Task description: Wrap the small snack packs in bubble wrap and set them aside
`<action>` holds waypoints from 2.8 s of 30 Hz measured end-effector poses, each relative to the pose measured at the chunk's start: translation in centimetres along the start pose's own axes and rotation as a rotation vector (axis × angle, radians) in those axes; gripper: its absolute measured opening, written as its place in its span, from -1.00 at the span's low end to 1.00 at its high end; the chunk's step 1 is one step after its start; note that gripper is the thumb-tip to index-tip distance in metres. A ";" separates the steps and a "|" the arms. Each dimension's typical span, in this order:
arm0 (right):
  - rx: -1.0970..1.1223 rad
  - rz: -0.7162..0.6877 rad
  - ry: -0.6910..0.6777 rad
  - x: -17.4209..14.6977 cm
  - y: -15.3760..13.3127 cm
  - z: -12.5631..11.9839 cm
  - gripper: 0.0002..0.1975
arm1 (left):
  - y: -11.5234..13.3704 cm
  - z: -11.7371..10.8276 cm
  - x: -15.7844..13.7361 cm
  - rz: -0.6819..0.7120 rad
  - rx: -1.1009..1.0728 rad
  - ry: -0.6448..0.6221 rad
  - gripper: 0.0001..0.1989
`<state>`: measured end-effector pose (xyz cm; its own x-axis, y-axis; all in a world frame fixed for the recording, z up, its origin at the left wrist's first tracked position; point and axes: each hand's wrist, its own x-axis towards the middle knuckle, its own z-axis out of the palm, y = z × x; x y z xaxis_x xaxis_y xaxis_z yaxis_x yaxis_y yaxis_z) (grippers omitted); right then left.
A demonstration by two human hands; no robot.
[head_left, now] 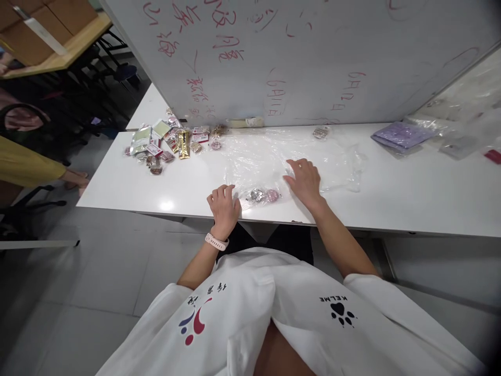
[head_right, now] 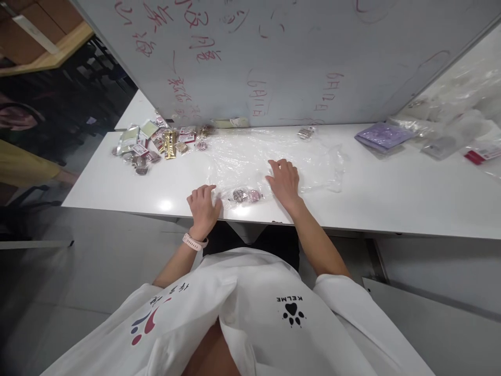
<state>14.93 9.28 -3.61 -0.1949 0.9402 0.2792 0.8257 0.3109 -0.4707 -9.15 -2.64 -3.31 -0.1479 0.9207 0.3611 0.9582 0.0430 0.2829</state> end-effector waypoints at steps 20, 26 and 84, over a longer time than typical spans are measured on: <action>0.362 -0.193 -0.271 -4.5 1.2 0.3 -0.57 | -0.9 1.5 2.1 0.151 -0.367 -0.342 -0.78; 0.183 0.070 -0.317 -3.6 0.6 0.4 -0.63 | -0.8 0.9 4.7 -0.088 -0.245 -0.483 -0.71; 0.015 -0.354 -0.284 -2.8 -3.9 5.8 -0.48 | 0.4 1.2 4.7 -1.090 -1.721 -0.141 -0.92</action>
<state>9.18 6.21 -7.37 -0.6031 0.7757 0.1858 0.6746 0.6204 -0.4001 -9.14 2.19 -2.59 -0.2850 0.7935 -0.5378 -0.6822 0.2262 0.6953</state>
